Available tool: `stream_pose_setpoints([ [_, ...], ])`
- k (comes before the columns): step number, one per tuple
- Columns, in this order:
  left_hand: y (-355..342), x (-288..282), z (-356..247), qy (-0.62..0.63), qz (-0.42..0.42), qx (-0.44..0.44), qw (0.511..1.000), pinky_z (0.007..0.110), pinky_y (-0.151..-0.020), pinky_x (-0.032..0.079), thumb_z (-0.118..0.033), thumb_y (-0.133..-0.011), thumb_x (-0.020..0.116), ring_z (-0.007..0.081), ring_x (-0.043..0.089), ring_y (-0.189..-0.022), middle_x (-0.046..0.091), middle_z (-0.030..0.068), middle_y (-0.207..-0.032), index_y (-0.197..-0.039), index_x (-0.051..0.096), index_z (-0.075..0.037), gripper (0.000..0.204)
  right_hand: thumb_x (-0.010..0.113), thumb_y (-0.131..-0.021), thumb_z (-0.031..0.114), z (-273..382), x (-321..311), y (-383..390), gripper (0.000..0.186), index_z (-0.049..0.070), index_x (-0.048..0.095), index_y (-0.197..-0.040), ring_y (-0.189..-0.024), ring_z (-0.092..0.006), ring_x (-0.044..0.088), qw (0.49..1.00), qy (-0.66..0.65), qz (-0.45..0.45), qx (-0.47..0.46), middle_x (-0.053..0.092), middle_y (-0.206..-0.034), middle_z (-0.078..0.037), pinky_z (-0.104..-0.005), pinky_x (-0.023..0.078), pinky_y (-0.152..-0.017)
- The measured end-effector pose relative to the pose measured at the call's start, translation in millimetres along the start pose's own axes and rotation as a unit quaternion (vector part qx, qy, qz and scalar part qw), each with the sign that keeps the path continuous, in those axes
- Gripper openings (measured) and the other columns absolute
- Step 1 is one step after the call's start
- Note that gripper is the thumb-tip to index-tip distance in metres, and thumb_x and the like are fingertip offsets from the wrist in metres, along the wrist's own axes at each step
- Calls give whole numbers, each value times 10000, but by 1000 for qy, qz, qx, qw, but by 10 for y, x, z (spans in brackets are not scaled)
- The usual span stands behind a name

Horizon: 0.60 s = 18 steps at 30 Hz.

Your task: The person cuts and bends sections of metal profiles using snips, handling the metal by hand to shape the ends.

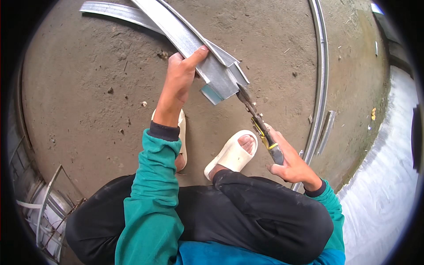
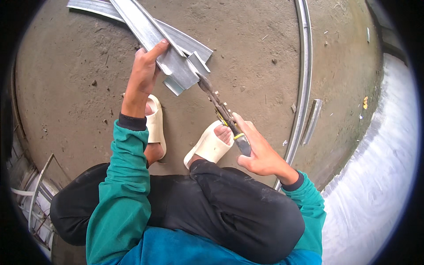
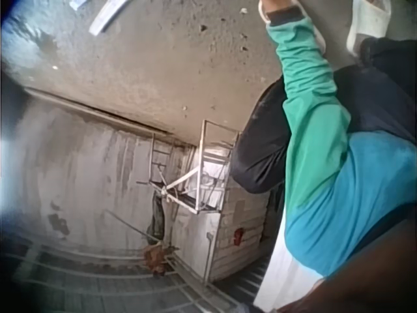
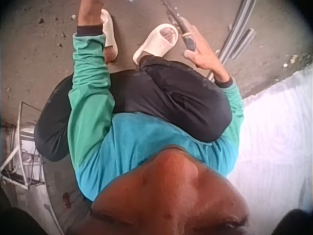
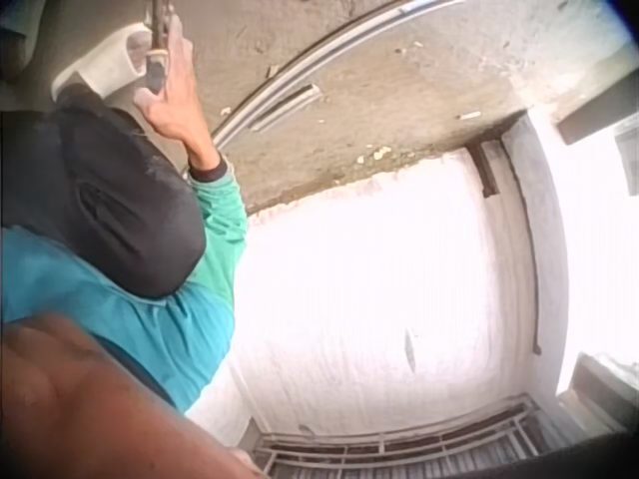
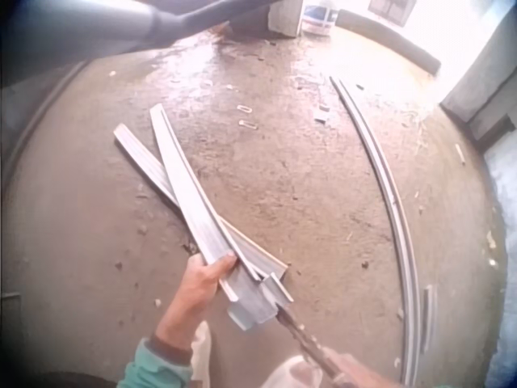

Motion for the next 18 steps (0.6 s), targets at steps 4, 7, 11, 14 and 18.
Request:
stream_pose_setpoints([
  [4,-8,2,7,9,-3,1,1000,305,-816,519,-220,-896,658,182,630,-945,634,123,-1048,-1139,566,80,397,554,-621,28,-2,4,22,969,11,172,-1511,-1272,-370,413,1000,-1,-3,26,412,-1337,-216,-377,299,-1089],
  [7,9,30,6,18,-33,13,999,267,-683,479,-268,-848,709,118,609,-765,665,54,-901,-1006,664,27,338,550,-617,25,-43,16,70,971,11,172,-1511,-1268,-370,416,1000,12,-9,-1,415,-1326,-216,-378,303,-1086],
  [11,8,45,-7,26,-34,17,999,270,-692,486,-266,-844,712,125,615,-772,668,62,-906,-1012,662,30,344,549,-616,25,-17,31,61,970,10,174,-1511,-1264,-368,420,1000,-4,-2,10,419,-1317,-216,-379,307,-1084],
  [14,-4,22,7,22,-33,13,999,272,-702,490,-259,-843,712,129,617,-779,670,72,-917,-1016,659,41,350,550,-613,26,-11,25,9,972,13,177,-1510,-1255,-368,425,1000,4,-10,-7,420,-1312,-213,-380,309,-1082],
  [18,-4,28,-9,20,-27,17,999,275,-733,486,-254,-846,710,137,619,-797,671,82,-930,-1020,655,59,362,552,-612,27,5,19,-27,964,22,191,-1507,-1245,-368,432,1000,8,-18,-11,424,-1309,-213,-377,317,-1073],
])
Point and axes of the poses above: each hand's wrist, its own y-axis away from the middle knuckle, its own x-axis out of the palm, z = x × y, the point moved 2 cm from there along -y, towards the middle knuckle
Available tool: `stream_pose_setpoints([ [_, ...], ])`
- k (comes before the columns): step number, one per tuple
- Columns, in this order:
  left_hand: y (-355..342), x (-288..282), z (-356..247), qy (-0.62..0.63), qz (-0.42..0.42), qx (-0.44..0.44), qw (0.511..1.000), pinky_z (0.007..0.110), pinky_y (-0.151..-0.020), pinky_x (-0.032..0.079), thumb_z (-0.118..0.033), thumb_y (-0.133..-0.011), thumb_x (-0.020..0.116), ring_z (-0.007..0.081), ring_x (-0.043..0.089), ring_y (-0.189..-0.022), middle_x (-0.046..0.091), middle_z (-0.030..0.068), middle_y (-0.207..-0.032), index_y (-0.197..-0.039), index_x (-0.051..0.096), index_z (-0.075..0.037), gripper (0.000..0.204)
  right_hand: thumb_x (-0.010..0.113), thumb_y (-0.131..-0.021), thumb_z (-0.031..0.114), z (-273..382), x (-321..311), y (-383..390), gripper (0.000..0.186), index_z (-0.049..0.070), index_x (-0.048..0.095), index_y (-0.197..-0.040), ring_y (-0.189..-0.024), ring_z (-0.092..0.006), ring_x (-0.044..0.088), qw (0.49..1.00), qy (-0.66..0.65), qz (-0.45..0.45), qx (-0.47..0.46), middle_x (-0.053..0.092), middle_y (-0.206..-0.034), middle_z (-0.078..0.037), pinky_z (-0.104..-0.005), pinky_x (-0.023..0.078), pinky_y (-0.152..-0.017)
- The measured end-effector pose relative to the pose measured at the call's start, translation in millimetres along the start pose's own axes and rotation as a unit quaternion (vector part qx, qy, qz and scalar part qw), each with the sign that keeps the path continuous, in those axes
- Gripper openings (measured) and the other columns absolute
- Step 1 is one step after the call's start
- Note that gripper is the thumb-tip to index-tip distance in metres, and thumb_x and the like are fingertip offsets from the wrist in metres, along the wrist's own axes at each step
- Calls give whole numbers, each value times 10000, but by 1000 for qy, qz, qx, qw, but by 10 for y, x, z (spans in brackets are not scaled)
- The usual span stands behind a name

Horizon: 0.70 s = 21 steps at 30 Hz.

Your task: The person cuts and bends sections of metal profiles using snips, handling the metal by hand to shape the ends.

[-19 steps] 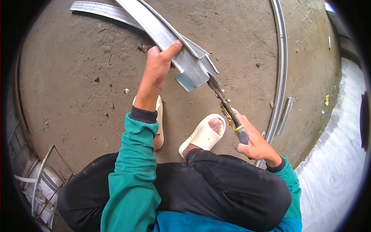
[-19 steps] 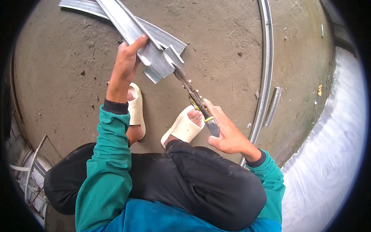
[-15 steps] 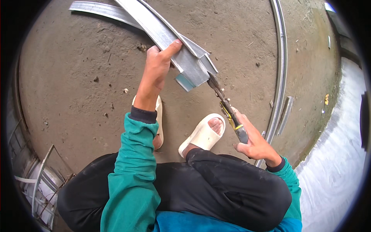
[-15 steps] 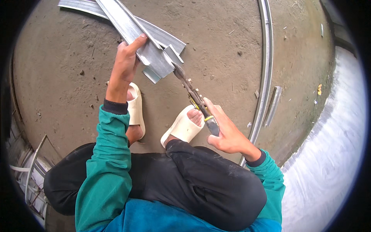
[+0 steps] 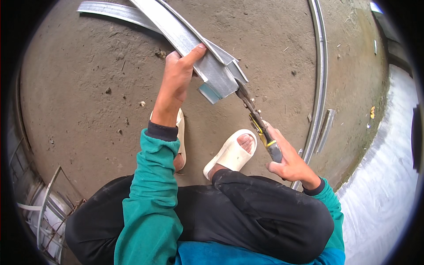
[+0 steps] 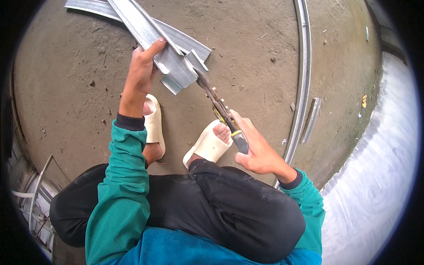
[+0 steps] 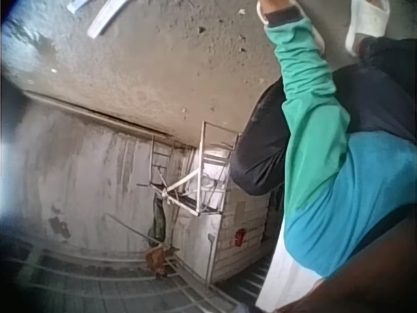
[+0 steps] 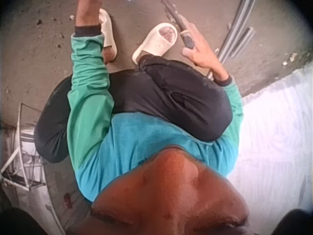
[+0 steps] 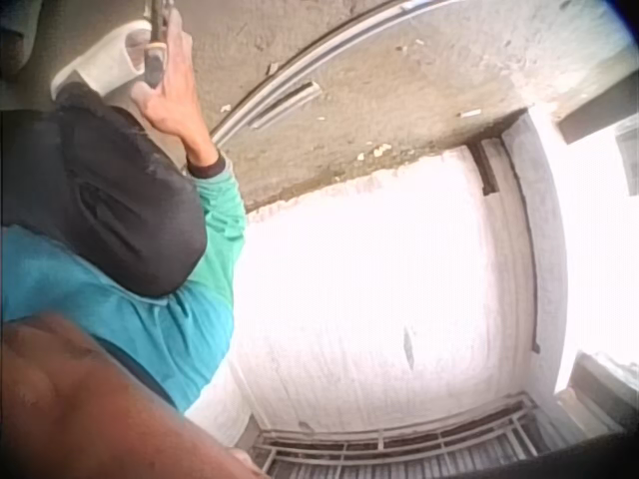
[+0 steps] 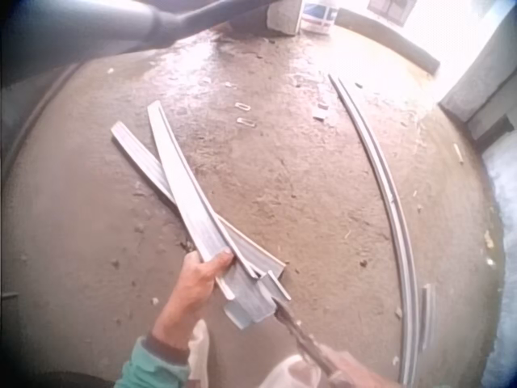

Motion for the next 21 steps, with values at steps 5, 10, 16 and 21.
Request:
stream_pose_setpoints([
  [5,14,1,-12,5,0,0,1000,274,-751,477,-255,-849,710,143,617,-811,672,87,-936,-1027,655,63,368,551,-618,32,-4,13,-44,948,26,207,-1501,-1232,-367,441,1000,2,1,13,430,-1308,-211,-376,333,-1057],
  [10,29,0,-16,1,2,-6,1000,276,-735,477,-263,-851,707,141,617,-803,672,80,-931,-1025,658,54,365,547,-624,37,41,23,-80,931,25,219,-1496,-1219,-370,452,1000,15,-10,18,432,-1306,-218,-383,345,-1046],
  [16,21,-2,6,10,6,-7,1000,277,-728,478,-271,-849,707,137,617,-796,670,78,-919,-1016,659,54,368,547,-634,35,37,37,-96,911,19,227,-1487,-1219,-392,456,999,24,-16,23,438,-1309,-229,-396,351,-1047],
  [21,11,1,6,5,9,-4,1000,277,-721,474,-270,-852,705,132,609,-790,669,77,-912,-1011,660,51,361,561,-641,47,4,81,-111,888,12,243,-1469,-1230,-414,456,998,44,-33,26,451,-1301,-251,-425,358,-1050],
])
Point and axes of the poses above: each hand's wrist, its own y-axis away from the middle knuckle, its own x-axis out of the palm, z = x × y, the point moved 2 cm from there along -y, towards the middle knuckle
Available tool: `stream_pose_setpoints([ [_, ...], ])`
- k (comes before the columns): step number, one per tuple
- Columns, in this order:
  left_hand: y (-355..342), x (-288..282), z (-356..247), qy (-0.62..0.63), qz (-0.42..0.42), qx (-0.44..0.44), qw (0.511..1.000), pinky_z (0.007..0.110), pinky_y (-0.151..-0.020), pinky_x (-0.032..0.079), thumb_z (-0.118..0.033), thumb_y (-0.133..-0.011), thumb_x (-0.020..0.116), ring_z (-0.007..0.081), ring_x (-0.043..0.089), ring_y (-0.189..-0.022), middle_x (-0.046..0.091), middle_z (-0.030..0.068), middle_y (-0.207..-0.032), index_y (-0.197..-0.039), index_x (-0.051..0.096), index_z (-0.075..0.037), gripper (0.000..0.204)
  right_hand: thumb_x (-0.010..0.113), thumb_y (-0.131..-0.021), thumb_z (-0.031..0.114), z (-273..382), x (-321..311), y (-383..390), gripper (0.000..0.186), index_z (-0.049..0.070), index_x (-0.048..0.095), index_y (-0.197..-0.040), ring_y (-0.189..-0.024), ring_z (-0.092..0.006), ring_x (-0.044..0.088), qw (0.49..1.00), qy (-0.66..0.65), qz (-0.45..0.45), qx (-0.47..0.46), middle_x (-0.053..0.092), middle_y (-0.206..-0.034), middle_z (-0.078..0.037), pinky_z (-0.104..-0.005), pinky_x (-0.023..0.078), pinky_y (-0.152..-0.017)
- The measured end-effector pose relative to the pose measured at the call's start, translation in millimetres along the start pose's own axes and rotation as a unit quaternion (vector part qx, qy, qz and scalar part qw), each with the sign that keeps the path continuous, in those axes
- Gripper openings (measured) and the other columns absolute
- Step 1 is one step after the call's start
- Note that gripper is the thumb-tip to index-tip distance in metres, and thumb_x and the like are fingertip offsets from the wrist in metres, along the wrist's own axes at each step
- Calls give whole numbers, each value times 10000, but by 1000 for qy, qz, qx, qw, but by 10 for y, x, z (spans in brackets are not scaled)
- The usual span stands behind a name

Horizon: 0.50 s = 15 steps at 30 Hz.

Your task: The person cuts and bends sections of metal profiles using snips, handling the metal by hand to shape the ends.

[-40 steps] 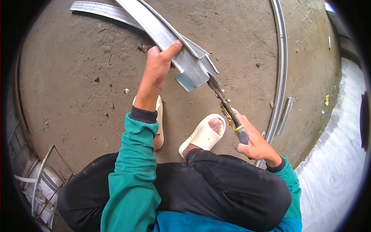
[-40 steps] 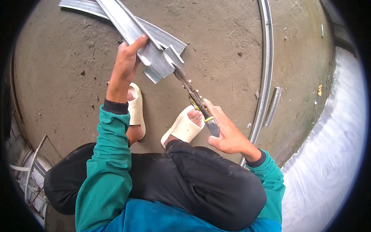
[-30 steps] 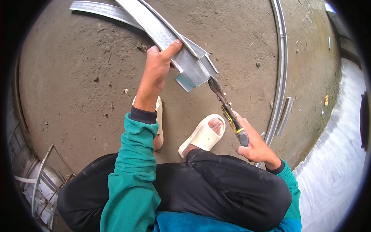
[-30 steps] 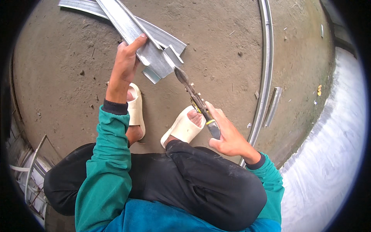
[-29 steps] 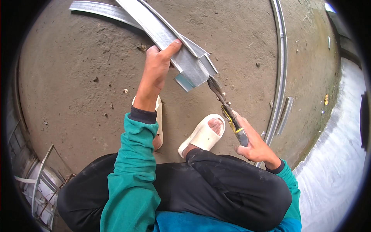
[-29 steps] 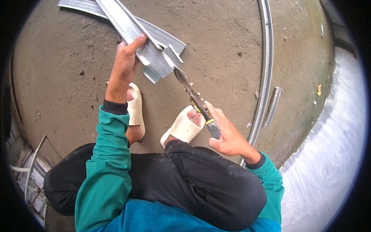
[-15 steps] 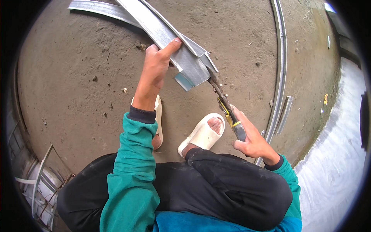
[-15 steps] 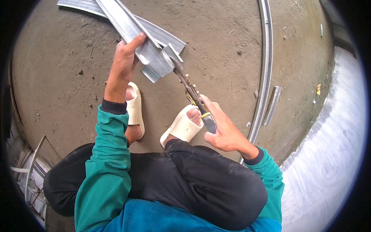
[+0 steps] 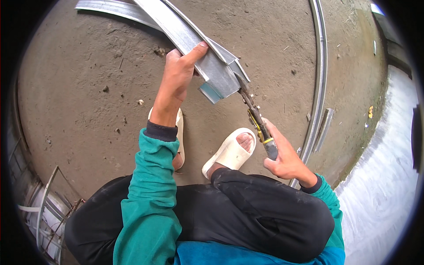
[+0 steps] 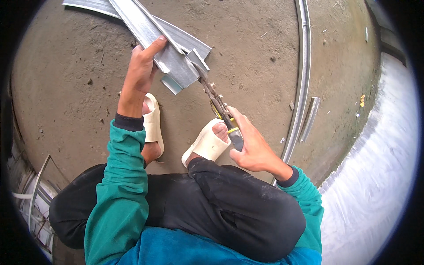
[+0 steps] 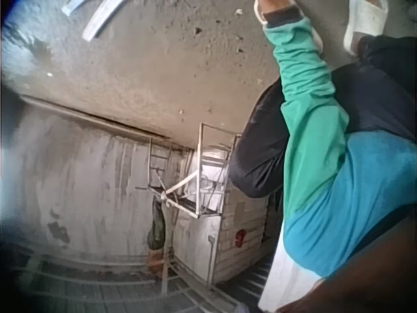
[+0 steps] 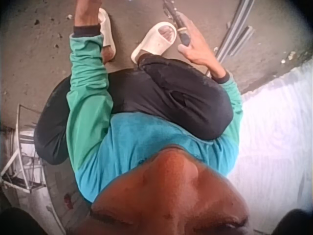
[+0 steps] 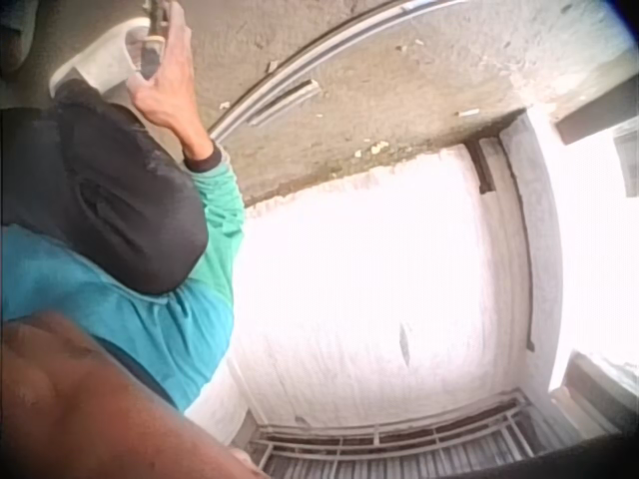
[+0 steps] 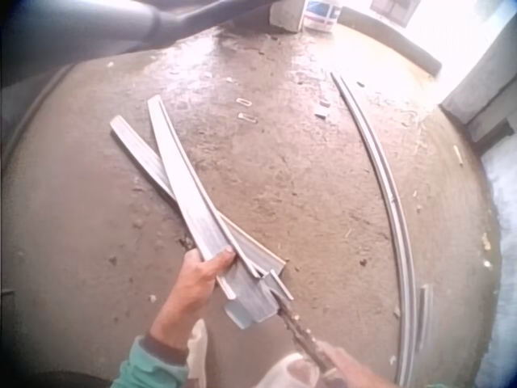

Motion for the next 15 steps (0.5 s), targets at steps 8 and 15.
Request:
stream_pose_setpoints([
  [8,5,-23,20,-10,8,4,1000,269,-683,455,-276,-853,708,117,587,-757,664,63,-891,-1001,668,40,351,562,-631,24,-21,40,-43,798,20,331,-1395,-1166,-388,514,999,-6,-10,38,523,-1219,-223,-405,384,-1011],
  [15,15,9,20,-33,-1,0,999,255,-658,442,-237,-860,702,94,573,-725,661,39,-839,-954,683,30,283,591,-639,30,-181,152,-115,706,15,388,-1315,-991,-377,569,997,-22,-29,71,559,-1066,-207,-396,443,-887],
])
Point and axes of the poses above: each hand's wrist, its own y-axis away from the middle knuckle, its own x-axis out of the palm, z = x × y, the point moved 2 cm from there along -y, towards the middle knuckle
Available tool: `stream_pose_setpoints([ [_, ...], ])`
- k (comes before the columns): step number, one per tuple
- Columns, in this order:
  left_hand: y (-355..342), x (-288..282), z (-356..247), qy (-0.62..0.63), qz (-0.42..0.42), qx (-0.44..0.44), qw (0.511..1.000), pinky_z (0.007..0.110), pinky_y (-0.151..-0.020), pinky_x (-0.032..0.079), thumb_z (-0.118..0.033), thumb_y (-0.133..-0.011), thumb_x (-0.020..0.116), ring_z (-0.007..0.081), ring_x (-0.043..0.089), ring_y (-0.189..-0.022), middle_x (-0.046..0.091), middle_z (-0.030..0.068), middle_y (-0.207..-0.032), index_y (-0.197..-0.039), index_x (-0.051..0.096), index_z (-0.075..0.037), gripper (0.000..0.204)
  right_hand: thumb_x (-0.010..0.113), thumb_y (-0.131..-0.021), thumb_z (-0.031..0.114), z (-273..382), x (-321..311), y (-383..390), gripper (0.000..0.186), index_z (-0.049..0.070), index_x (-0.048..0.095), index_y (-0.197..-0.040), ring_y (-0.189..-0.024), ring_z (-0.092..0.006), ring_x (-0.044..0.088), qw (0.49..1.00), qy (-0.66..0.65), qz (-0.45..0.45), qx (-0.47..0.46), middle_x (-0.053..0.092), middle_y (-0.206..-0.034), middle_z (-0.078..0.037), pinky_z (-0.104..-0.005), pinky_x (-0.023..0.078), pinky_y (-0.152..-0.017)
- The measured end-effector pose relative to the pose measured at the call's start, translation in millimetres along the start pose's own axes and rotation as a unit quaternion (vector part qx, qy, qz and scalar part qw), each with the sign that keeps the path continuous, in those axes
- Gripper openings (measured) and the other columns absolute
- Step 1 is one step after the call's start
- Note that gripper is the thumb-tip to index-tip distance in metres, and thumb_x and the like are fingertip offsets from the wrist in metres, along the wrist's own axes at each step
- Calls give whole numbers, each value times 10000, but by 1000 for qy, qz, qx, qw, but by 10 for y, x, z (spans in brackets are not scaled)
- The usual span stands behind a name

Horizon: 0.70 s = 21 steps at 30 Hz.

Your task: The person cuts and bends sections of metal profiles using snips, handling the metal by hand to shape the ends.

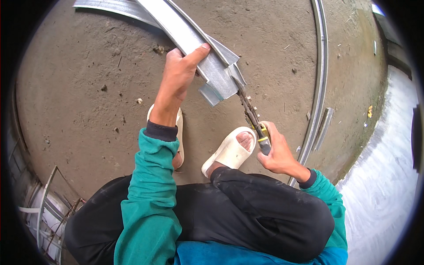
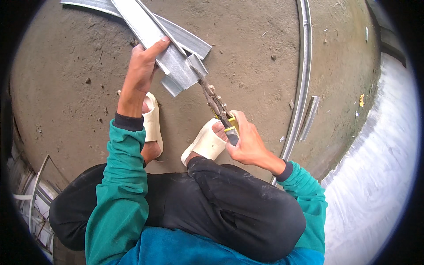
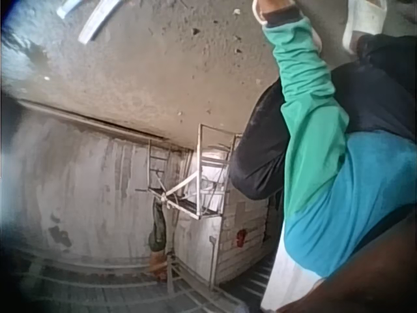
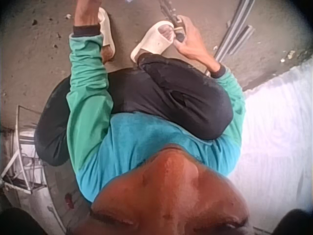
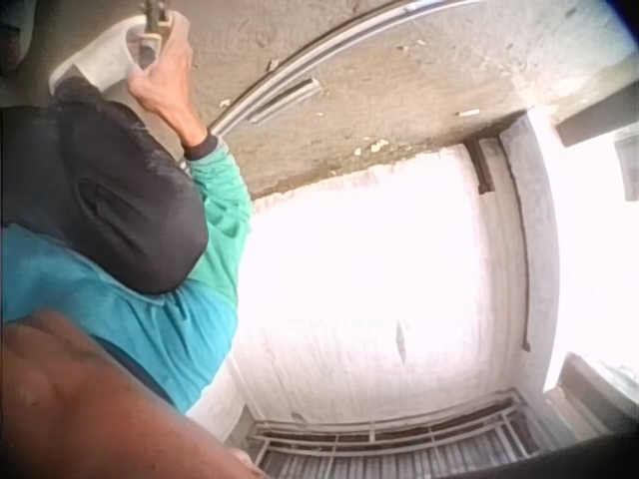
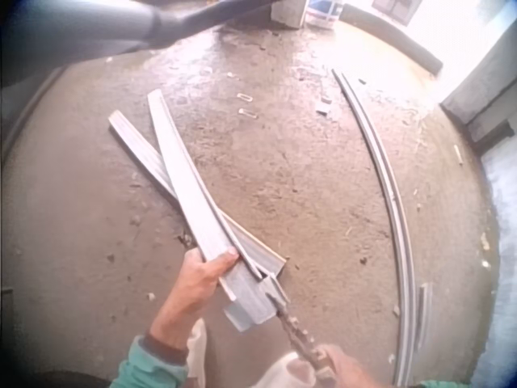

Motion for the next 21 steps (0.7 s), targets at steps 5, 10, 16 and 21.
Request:
stream_pose_setpoints([
  [5,-14,-10,22,-7,-9,5,1000,252,-669,457,-220,-864,697,97,585,-738,668,45,-859,-948,683,34,268,613,-654,35,1,18,-18,687,10,403,-1308,-961,-385,579,998,12,-43,-40,570,-1035,-204,-401,454,-871],
  [10,-47,1,112,28,-26,2,999,265,-688,477,-205,-866,699,116,605,-755,673,66,-877,-969,672,53,279,649,-712,25,64,40,40,644,1,388,-1301,-927,-433,592,976,136,-147,-80,543,-1074,-253,-453,488,-779],
  [16,-102,80,115,46,-29,-8,998,273,-719,492,-182,-873,689,128,626,-788,677,79,-897,-986,667,60,268,690,-711,-33,22,49,37,331,-16,557,-1014,-922,-340,543,948,162,-270,-35,442,-1044,-207,-382,465,-744],
  [21,-134,37,212,21,-42,7,999,268,-693,484,-190,-871,703,120,617,-761,678,69,-870,-957,676,59,264,615,-708,-55,56,79,25,244,-32,576,-949,-912,-331,520,968,139,-208,22,397,-1045,-172,-403,464,-751],
])
Point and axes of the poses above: each hand's wrist, its own y-axis away from the middle knuckle, its own x-axis out of the palm, z = x × y, the point moved 2 cm from there along -y, towards the middle knuckle
